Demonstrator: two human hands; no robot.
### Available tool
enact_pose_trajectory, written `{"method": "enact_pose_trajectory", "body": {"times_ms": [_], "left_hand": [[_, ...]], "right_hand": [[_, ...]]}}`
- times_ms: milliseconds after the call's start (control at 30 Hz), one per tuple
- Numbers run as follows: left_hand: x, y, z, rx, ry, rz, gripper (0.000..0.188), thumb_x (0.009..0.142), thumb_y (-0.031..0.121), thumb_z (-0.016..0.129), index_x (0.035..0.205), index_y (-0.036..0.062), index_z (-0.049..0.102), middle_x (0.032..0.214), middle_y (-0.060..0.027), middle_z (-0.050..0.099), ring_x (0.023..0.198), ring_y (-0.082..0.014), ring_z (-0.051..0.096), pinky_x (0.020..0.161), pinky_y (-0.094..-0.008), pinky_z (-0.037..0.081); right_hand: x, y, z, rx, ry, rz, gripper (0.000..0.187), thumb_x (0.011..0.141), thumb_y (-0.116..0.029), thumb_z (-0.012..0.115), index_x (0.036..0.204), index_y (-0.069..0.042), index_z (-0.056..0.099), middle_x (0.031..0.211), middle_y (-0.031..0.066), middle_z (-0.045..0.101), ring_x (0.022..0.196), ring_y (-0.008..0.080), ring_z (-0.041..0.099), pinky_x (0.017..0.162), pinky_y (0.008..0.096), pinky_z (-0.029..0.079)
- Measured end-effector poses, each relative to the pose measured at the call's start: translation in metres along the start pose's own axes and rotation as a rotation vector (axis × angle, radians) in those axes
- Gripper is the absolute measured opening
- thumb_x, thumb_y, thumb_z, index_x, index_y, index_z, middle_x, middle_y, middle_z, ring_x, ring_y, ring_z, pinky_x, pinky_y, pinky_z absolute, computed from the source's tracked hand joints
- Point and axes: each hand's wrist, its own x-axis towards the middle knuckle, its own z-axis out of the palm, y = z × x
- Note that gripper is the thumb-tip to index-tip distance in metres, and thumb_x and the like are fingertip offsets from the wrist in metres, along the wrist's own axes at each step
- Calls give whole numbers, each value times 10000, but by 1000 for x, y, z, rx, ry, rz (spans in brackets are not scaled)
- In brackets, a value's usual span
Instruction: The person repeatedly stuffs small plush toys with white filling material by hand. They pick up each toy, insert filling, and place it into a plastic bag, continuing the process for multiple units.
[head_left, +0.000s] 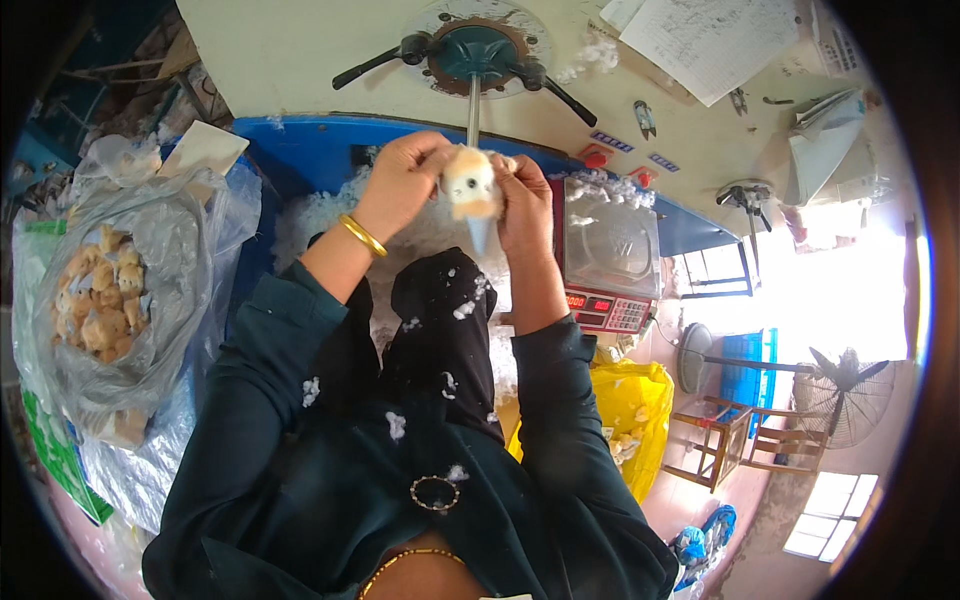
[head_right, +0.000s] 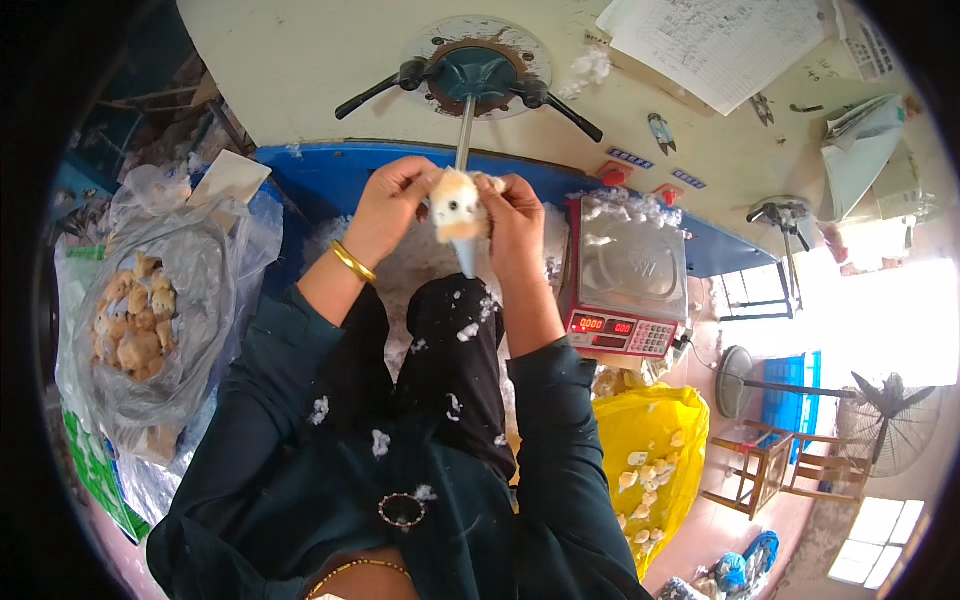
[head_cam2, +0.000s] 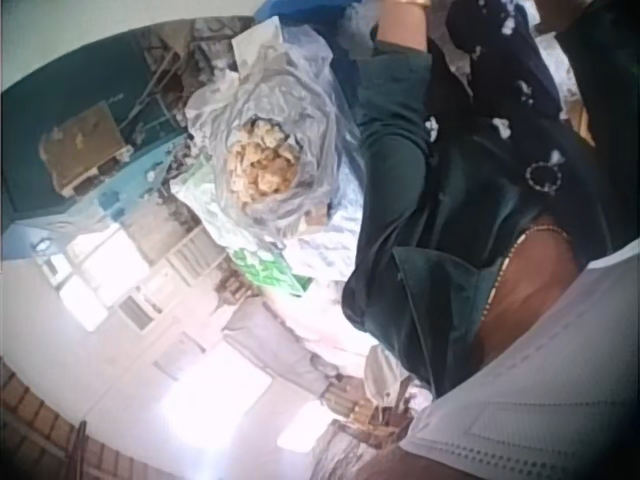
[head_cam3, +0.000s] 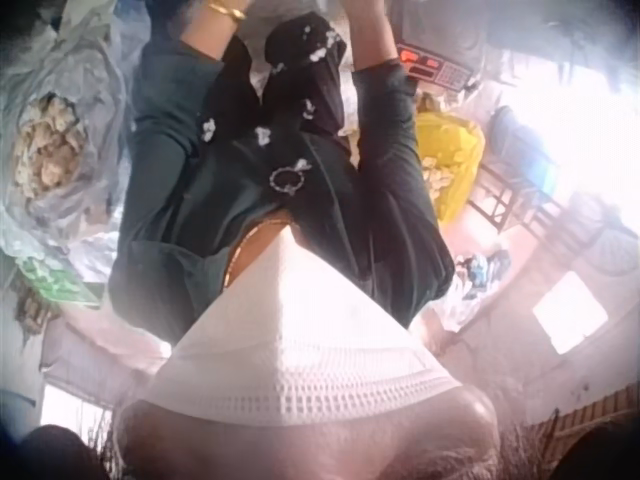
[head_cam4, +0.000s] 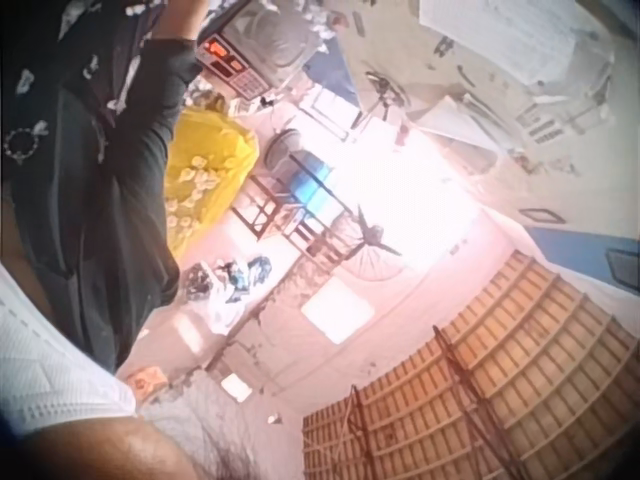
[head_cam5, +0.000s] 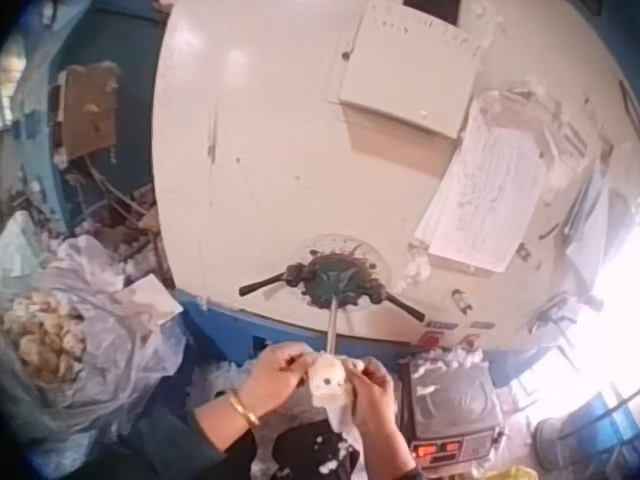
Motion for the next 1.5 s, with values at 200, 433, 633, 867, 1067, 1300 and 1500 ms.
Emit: {"method": "enact_pose_trajectory", "body": {"times_ms": [200,433,633,867,1067,1300,1500], "left_hand": [[-2,-13,-1,334,136,258,99,911,76,588,856,-1,617,720,-3,575,602,-64,511,536,-215,430],[4,-8,-16,316,120,278,71,891,55,598,856,-6,611,738,-45,594,640,-114,530,593,-241,442],[-25,8,16,420,185,381,67,871,31,590,819,-9,591,732,-91,586,612,-179,549,560,-282,432],[-7,1,-12,465,165,387,48,855,24,590,819,-9,593,755,-117,597,659,-229,577,610,-287,457],[-25,6,3,662,243,586,39,828,32,577,853,8,594,822,-147,602,749,-331,592,662,-366,490],[-44,4,13,582,221,523,109,792,96,642,840,50,555,809,-135,559,768,-352,567,636,-419,467],[-79,9,-41,747,283,437,108,835,182,635,850,89,584,851,-104,589,755,-315,590,653,-405,491]], "right_hand": [[-15,-21,4,-73,29,93,111,808,-64,723,745,-79,633,743,-1,643,610,37,557,497,159,388],[-30,-8,22,-39,106,28,108,781,-34,741,778,-69,638,705,-19,611,524,5,425,442,166,261],[-6,-4,-12,35,98,63,99,805,-21,710,781,-63,624,722,-4,624,535,30,476,449,161,306],[-43,-11,29,-113,25,-139,150,788,12,709,740,-73,594,746,-52,566,629,22,489,535,171,342],[-13,7,-12,-77,-31,-168,97,792,16,681,780,-57,619,888,-6,582,697,53,511,555,206,354],[-36,-1,-25,-174,-21,-224,82,823,45,610,826,-37,599,1044,58,561,818,104,531,691,220,426],[-68,-15,-53,-555,3,-174,96,804,19,591,791,-65,547,966,31,527,767,61,454,615,180,355]]}}
